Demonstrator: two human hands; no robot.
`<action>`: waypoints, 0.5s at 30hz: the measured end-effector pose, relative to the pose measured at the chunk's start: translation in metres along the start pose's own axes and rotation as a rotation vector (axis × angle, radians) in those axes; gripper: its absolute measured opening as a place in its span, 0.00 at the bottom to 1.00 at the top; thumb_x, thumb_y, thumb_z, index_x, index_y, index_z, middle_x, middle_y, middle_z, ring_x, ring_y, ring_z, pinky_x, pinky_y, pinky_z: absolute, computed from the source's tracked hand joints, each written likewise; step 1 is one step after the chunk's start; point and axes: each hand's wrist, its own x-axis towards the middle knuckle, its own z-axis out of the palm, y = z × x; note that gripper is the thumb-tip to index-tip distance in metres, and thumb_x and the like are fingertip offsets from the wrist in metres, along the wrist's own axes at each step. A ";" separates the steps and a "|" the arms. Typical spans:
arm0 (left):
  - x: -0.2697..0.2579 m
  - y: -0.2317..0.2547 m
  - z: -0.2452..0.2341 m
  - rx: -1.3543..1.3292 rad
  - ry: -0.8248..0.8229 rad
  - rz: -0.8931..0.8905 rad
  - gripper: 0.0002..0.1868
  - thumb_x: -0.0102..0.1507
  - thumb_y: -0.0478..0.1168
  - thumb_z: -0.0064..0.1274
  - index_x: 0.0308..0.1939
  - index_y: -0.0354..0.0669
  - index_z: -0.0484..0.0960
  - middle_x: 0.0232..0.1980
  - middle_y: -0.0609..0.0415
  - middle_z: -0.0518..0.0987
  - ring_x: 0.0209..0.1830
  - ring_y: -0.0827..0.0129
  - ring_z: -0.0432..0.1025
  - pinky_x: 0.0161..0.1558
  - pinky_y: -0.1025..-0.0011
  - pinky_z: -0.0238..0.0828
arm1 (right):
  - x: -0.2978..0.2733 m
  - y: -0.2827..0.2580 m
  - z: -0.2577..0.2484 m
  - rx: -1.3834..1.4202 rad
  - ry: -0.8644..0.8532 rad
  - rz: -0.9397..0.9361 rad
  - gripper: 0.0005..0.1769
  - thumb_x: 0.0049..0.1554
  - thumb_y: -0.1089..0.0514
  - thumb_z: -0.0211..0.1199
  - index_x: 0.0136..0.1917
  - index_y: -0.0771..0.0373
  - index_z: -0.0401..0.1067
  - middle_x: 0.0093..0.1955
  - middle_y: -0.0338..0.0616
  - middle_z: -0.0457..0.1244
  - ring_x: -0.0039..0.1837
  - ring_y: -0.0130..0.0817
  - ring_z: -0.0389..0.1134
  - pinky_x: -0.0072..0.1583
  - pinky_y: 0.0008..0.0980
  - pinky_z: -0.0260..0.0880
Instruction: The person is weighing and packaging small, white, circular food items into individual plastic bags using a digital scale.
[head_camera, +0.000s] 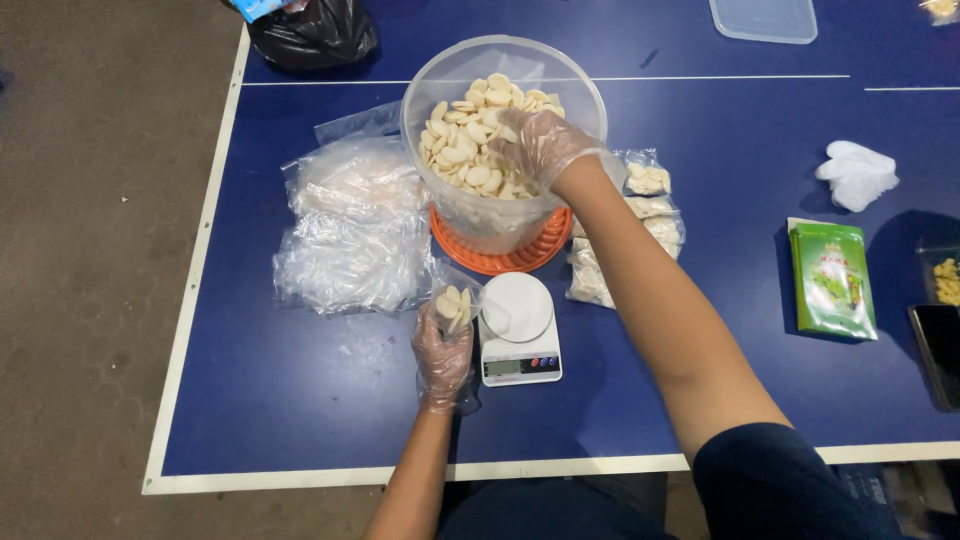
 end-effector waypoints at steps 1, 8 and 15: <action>0.000 0.001 -0.001 0.001 0.000 -0.001 0.15 0.58 0.43 0.63 0.45 0.44 0.79 0.39 0.52 0.83 0.40 0.53 0.80 0.42 0.60 0.81 | -0.004 -0.003 -0.007 0.000 -0.001 -0.001 0.34 0.61 0.39 0.57 0.77 0.45 0.56 0.72 0.47 0.58 0.71 0.48 0.62 0.66 0.48 0.68; -0.008 -0.020 -0.005 -0.090 -0.102 0.206 0.21 0.64 0.35 0.58 0.59 0.32 0.74 0.51 0.42 0.79 0.49 0.51 0.78 0.52 0.61 0.79 | -0.010 -0.010 -0.022 -0.560 -0.154 -0.159 0.49 0.61 0.41 0.50 0.84 0.52 0.27 0.85 0.44 0.34 0.77 0.49 0.52 0.69 0.43 0.66; -0.010 -0.025 -0.003 -0.079 -0.110 0.170 0.21 0.63 0.34 0.58 0.59 0.34 0.74 0.49 0.45 0.80 0.48 0.53 0.78 0.51 0.62 0.79 | 0.000 0.000 -0.004 0.175 0.297 0.015 0.27 0.68 0.41 0.41 0.77 0.48 0.59 0.76 0.44 0.56 0.74 0.46 0.57 0.70 0.49 0.59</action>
